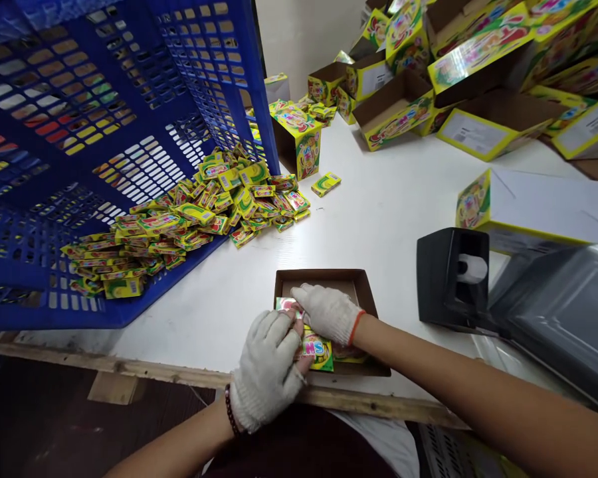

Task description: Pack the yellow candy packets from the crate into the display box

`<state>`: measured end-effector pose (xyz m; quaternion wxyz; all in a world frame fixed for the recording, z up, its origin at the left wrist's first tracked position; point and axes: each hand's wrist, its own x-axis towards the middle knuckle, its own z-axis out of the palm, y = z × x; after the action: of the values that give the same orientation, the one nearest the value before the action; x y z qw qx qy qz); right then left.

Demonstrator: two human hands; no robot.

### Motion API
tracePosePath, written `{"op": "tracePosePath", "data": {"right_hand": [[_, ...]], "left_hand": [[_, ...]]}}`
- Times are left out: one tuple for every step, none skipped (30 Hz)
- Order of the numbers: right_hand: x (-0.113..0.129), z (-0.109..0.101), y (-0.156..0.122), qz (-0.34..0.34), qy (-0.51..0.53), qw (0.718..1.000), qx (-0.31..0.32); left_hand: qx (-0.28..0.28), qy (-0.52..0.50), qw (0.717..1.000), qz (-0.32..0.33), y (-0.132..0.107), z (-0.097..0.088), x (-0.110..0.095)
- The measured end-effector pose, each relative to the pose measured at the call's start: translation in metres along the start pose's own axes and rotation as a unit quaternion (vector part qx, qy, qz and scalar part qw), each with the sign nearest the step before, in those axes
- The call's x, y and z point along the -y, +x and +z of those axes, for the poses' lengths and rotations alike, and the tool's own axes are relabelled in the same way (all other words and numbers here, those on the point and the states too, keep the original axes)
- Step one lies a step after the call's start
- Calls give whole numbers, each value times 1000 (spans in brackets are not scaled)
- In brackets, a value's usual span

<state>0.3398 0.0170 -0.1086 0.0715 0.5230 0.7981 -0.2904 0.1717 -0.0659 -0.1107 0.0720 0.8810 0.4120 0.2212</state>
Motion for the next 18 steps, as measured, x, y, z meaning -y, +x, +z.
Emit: {"op": "tracePosePath", "data": {"right_hand": [[-4, -1, 2, 8, 55, 998, -13], [-9, -1, 3, 25, 120, 992, -26], [-15, -1, 4, 52, 189, 980, -35], [-20, -1, 5, 83, 255, 963, -41], [-25, 0, 4, 111, 310, 943, -41], [-28, 2, 3, 131, 354, 925, -35], [-30, 3, 0, 142, 388, 910, -29], [-31, 5, -2, 147, 413, 898, -25], [-31, 8, -5, 146, 430, 891, -27], [-30, 10, -8, 144, 440, 886, -32], [-27, 13, -10, 143, 448, 882, -36], [-24, 17, -13, 145, 456, 877, -40], [-20, 21, -14, 146, 465, 872, -43], [-17, 25, -16, 145, 475, 867, -44], [-14, 30, -17, 141, 485, 862, -42], [-11, 35, -17, 133, 494, 858, -40], [-10, 39, -18, 120, 499, 857, -35], [-11, 41, -18, 105, 496, 862, -28]], "left_hand": [[18, 22, 1000, -5, 2, 0, 1], [34, 37, 999, -4, 2, 0, 2], [44, 45, 998, 1, 0, 1, 2], [48, 49, 998, 6, -1, 2, 3], [47, 50, 998, 7, -2, 3, 3], [42, 48, 998, 6, -2, 3, 3], [33, 44, 998, 6, -2, 4, 3], [20, 38, 999, 4, 1, 4, 2], [5, 31, 999, -2, 4, 5, 2], [-9, 26, 1000, -8, 7, 6, 1], [-22, 22, 999, -13, 10, 8, 0], [-31, 21, 999, -15, 13, 10, 0], [-37, 19, 999, -14, 15, 12, 0], [-40, 16, 999, -10, 16, 15, 0], [-39, 10, 999, -7, 16, 17, 1], [-36, -1, 999, -6, 16, 19, 1], [-33, -15, 999, -5, 16, 20, 2], [-30, -29, 999, -4, 17, 21, 3]]}}
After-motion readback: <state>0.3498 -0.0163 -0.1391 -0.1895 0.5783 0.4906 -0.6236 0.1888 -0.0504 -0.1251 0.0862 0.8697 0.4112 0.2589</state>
